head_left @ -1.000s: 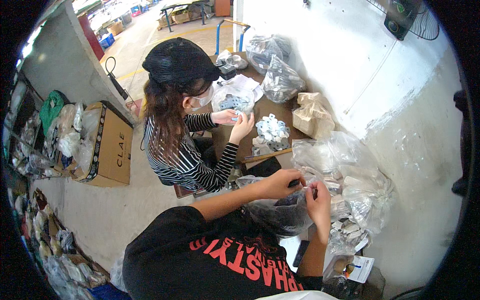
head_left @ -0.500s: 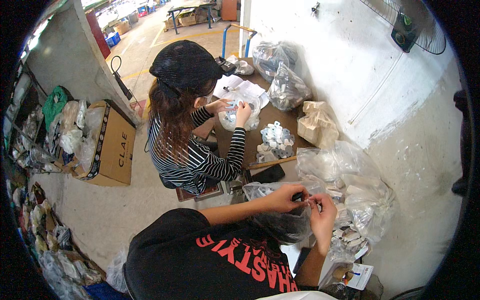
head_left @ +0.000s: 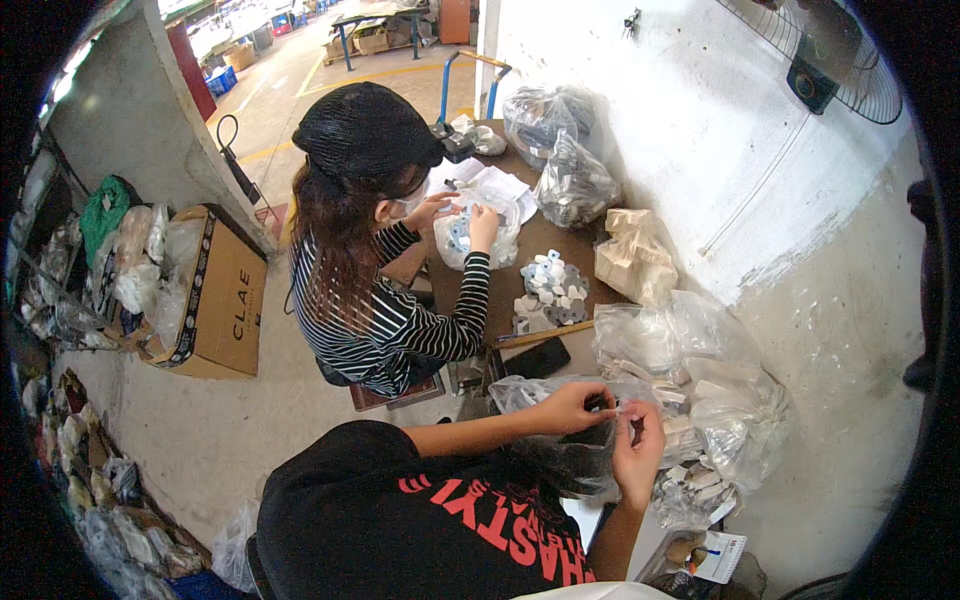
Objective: The person opens a large plastic bag and removes small black and white objects, placing them into smaller plastic bags. They repeat this process, handling the items one at a time and organizing them into separate bags.
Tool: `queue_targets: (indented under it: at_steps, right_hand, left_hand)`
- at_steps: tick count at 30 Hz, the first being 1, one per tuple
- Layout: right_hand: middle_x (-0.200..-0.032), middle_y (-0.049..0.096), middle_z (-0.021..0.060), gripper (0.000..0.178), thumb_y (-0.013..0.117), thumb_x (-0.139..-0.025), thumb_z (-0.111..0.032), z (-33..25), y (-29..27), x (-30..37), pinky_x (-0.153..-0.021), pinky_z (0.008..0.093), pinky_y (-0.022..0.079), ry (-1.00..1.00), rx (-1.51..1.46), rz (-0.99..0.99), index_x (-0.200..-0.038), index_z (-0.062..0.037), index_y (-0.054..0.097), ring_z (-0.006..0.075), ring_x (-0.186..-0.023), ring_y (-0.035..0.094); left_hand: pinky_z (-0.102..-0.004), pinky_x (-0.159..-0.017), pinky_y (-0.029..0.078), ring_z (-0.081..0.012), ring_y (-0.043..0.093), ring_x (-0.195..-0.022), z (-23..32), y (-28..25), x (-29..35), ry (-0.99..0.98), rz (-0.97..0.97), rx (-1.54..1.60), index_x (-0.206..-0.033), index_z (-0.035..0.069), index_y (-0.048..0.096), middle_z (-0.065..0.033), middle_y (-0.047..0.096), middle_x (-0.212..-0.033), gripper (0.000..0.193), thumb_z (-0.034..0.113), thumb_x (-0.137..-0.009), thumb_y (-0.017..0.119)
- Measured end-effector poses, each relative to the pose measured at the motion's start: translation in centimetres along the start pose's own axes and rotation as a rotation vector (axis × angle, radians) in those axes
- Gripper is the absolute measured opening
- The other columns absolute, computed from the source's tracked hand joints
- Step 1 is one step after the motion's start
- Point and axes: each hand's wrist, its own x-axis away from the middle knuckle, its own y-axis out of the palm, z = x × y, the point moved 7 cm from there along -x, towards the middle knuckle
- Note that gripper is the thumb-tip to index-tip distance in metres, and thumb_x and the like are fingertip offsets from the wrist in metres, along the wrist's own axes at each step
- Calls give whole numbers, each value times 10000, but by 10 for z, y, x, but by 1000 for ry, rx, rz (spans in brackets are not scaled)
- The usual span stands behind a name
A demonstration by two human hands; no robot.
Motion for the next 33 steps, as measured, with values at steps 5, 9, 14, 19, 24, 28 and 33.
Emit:
queue_targets:
  at_steps: [5,9,14,19,24,28,33]
  right_hand:
    - [-1101,673,191,170,717,-939,-85,-10,2,-5,-886,415,515,109,164,-94,-1087,-8,681,370,-1013,652]
    - [-1091,658,205,270,725,-931,-92,-3,3,-6,-876,447,511,127,311,-258,-1182,-9,674,396,-1022,643]
    - [-1082,656,213,254,710,-912,-60,-1,1,-6,-891,477,502,101,339,-293,-1162,-22,686,426,-1028,633]
    - [-1018,679,178,149,729,-896,-33,-37,4,-13,-861,468,497,-97,360,-205,-1038,-15,687,399,-985,635]
    - [-1009,667,183,170,677,-909,-36,-45,-4,-17,-955,505,468,-135,458,-291,-1078,-15,680,424,-1009,619]
    - [-987,657,193,103,671,-928,-73,-39,-5,-16,-915,516,468,-85,483,-272,-1010,-10,668,429,-987,611]
    - [-958,645,217,161,627,-991,-157,-23,-3,-9,-884,523,462,-16,480,-263,-967,0,651,441,-959,610]
  left_hand:
    - [-357,-948,532,-198,684,-1025,6,-6,0,73,-21,23,-1106,9,700,-125,745,-1070,263,228,-972,757]
    - [-371,-941,535,-233,694,-1010,19,-10,-1,112,-57,-80,-1104,11,693,-145,741,-1061,263,220,-958,756]
    - [-382,-922,541,-242,698,-998,13,-11,2,138,0,-134,-1112,19,690,-144,741,-1055,243,210,-975,751]
    - [-380,-936,537,-252,699,-1031,21,-10,5,198,21,-83,-1146,21,679,-146,738,-1096,242,202,-996,738]
    - [-379,-961,536,-256,703,-1076,23,-6,3,109,-81,18,-1165,15,676,-152,742,-1127,266,214,-1000,740]
    - [-386,-902,539,-260,712,-1008,19,-3,1,234,-11,45,-1129,26,684,-150,748,-1077,230,171,-968,761]
    - [-386,-945,540,-286,714,-1059,21,0,4,182,-67,-77,-1126,38,696,-147,751,-1109,250,185,-944,783]
